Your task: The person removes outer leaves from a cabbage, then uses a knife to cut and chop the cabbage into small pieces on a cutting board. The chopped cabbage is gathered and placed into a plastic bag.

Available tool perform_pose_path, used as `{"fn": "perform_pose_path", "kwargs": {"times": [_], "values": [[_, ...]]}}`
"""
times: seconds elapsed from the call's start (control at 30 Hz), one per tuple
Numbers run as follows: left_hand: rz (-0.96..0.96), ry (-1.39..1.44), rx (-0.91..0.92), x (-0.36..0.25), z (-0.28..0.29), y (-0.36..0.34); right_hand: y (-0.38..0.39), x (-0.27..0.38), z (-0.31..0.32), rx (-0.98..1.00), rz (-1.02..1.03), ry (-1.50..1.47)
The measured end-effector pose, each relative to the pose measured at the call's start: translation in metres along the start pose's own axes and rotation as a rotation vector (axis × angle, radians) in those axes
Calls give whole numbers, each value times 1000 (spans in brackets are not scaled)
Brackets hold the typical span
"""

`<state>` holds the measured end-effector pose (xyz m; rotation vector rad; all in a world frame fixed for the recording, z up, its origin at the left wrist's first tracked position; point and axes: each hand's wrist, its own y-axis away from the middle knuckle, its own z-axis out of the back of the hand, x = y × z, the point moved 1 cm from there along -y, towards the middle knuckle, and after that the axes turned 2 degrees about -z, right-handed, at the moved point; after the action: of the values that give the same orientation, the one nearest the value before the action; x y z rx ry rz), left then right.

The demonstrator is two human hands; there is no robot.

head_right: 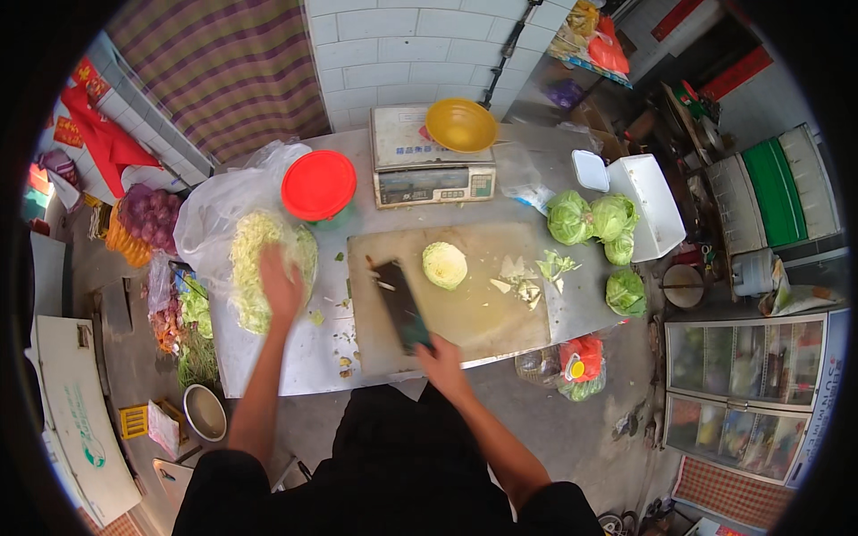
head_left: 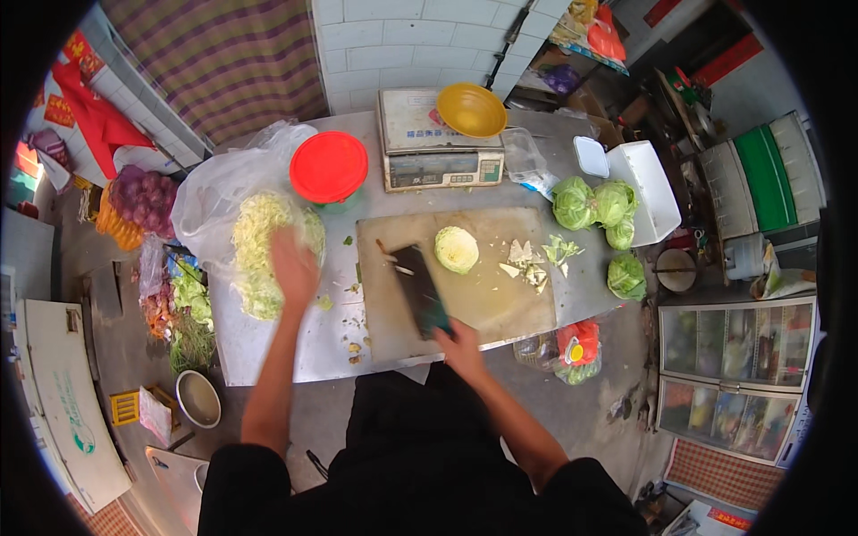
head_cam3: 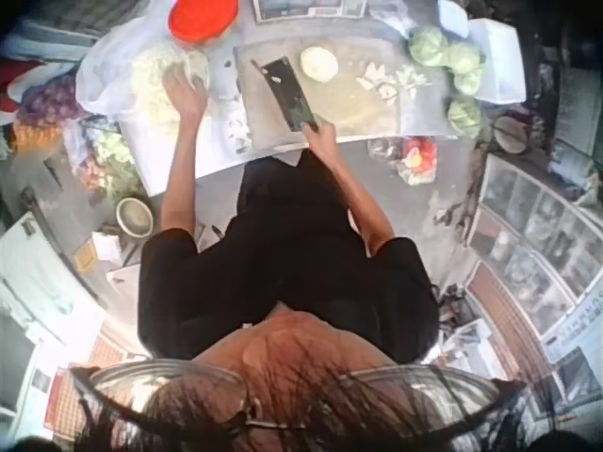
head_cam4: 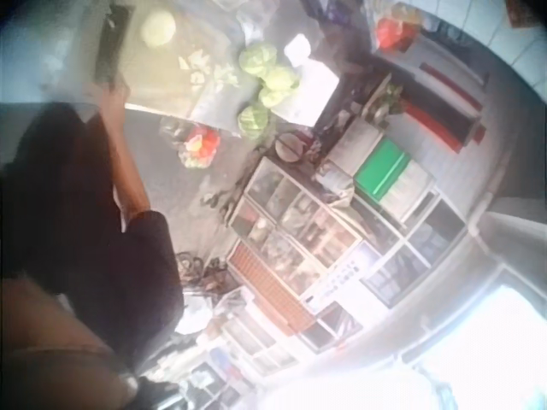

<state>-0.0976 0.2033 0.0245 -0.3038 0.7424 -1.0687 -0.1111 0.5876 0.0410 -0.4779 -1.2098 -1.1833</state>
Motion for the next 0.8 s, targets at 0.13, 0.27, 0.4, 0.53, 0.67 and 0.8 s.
{"fn": "perform_pose_path", "kwargs": {"times": [0.13, 0.27, 0.4, 0.53, 0.67, 0.8], "values": [[536, 499, 697, -147, -68, 77, 34, 15, 110, -300, -41, 287], [1133, 797, 717, -231, -147, 66, -8, -6, 160, -359, -93, 200], [730, 667, 545, -192, -204, 62, -29, -16, 189, -276, -59, 188], [581, 539, 171, -182, -221, 69, -55, -30, 195, -183, 92, 256], [779, 711, 281, -221, -213, 59, -95, -44, 184, -18, 200, 374], [1146, 1047, 437, -217, -186, 51, -107, -38, 162, 79, 331, 598]]}}
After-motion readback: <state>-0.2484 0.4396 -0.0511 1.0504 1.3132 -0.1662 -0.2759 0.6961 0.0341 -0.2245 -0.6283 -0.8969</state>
